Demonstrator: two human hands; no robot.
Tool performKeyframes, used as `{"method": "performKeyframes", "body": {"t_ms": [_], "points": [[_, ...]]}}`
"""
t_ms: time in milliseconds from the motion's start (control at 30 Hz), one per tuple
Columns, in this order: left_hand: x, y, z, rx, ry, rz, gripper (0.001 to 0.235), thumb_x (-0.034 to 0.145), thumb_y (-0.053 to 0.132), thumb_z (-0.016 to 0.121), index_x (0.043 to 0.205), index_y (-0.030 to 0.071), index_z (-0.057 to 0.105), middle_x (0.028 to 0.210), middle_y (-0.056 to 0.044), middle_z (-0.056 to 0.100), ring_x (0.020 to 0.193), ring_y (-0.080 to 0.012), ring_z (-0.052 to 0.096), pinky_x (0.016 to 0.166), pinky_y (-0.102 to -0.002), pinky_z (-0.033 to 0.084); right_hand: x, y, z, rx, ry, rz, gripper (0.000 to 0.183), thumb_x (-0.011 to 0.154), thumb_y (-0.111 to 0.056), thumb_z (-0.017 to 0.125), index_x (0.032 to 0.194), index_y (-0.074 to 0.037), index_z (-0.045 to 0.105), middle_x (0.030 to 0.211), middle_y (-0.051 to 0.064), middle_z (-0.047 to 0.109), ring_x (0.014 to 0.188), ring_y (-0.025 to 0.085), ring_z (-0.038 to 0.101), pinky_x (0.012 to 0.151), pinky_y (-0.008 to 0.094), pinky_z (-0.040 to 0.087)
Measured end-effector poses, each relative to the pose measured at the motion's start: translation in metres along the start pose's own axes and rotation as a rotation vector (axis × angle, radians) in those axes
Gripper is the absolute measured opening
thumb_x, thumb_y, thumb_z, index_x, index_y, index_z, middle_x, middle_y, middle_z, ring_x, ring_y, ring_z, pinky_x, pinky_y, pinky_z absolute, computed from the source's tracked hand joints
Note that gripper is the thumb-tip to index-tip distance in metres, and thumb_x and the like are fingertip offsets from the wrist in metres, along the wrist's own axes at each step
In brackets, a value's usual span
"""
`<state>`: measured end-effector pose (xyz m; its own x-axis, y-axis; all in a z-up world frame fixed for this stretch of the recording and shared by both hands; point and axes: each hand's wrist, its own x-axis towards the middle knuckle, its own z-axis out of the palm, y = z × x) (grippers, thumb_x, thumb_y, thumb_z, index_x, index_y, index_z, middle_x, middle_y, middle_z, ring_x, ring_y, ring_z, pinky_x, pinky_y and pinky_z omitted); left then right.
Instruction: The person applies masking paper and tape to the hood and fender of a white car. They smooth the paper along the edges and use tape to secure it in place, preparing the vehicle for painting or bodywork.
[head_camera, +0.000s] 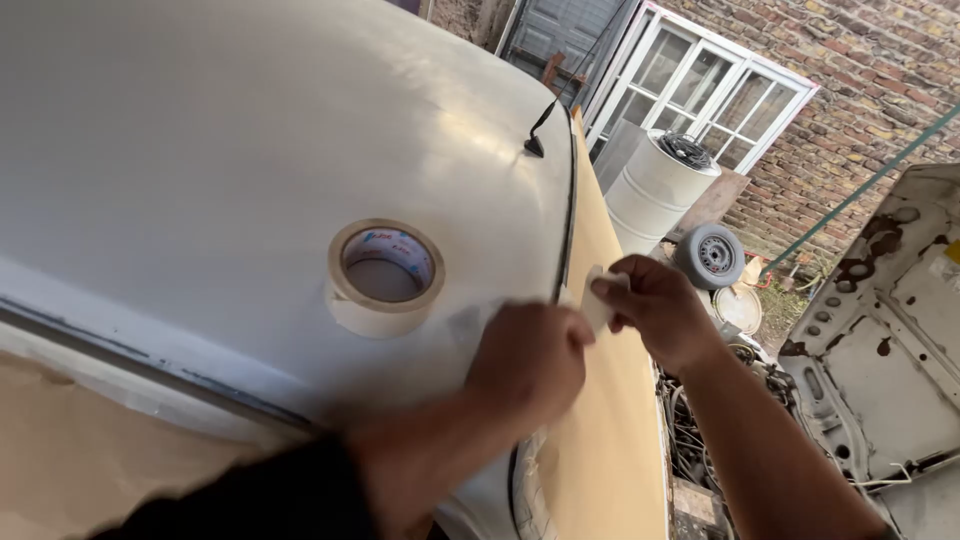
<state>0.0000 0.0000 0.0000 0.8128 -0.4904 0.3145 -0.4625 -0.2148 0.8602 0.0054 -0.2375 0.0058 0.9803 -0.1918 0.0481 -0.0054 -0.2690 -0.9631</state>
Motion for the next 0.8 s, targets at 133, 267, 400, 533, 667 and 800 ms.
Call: {"method": "performKeyframes", "body": {"t_ms": [133,267,400,533,667,800], "points": [[0.049,0.010,-0.009,0.151,-0.098,-0.171,0.015,0.079,0.006,0.063,0.083,0.013,0.077,0.089,-0.013,0.076,0.089,-0.0324,0.074,0.084,-0.042,0.059,0.044,0.012,-0.005,-0.038,0.079,-0.006,0.016,0.091,-0.016,0.075,0.096,-0.003,0.067,0.080,0.004,0.070,0.065,0.012,0.064,0.057,0.028,0.051],[0.085,0.004,0.010,0.177,0.015,-0.201,0.010,0.082,0.008,0.067,0.087,0.011,0.075,0.093,-0.014,0.076,0.093,-0.0329,0.073,0.084,-0.042,0.059,0.076,0.025,-0.016,-0.053,0.201,-0.077,0.020,0.089,-0.021,0.079,0.093,-0.006,0.067,0.078,0.001,0.069,0.064,0.011,0.065,0.055,0.027,0.051],[0.101,0.022,0.017,0.207,0.062,-0.347,0.036,0.079,0.014,0.079,0.108,0.001,0.063,0.107,-0.019,0.071,0.102,-0.0327,0.071,0.084,-0.041,0.061,0.094,0.046,-0.019,-0.030,0.183,-0.107,0.021,0.088,-0.023,0.082,0.088,-0.007,0.068,0.075,-0.001,0.068,0.062,0.008,0.061,0.054,0.025,0.048],[0.115,0.015,0.027,0.247,0.042,-0.483,0.055,0.082,0.018,0.082,0.122,-0.006,0.053,0.117,-0.023,0.067,0.107,-0.0334,0.071,0.083,-0.040,0.063,0.112,0.078,-0.021,0.043,0.158,-0.088,0.022,0.087,-0.024,0.082,0.084,-0.006,0.069,0.073,-0.001,0.068,0.060,0.008,0.060,0.052,0.025,0.047],[0.125,0.010,0.035,0.323,0.022,-0.573,0.049,0.087,0.018,0.076,0.124,-0.006,0.055,0.120,-0.024,0.069,0.107,-0.0346,0.073,0.083,-0.040,0.064,0.119,0.098,-0.020,0.137,0.145,-0.064,0.023,0.087,-0.023,0.083,0.083,-0.004,0.070,0.070,0.000,0.065,0.057,0.009,0.057,0.051,0.025,0.046],[0.127,0.012,0.042,0.336,0.055,-0.616,0.052,0.087,0.016,0.075,0.127,-0.007,0.050,0.120,-0.024,0.068,0.107,-0.0346,0.072,0.082,-0.041,0.064,0.123,0.109,-0.020,0.215,0.139,-0.026,0.023,0.088,-0.022,0.082,0.084,-0.003,0.070,0.070,0.001,0.066,0.056,0.010,0.057,0.051,0.026,0.046]]}}
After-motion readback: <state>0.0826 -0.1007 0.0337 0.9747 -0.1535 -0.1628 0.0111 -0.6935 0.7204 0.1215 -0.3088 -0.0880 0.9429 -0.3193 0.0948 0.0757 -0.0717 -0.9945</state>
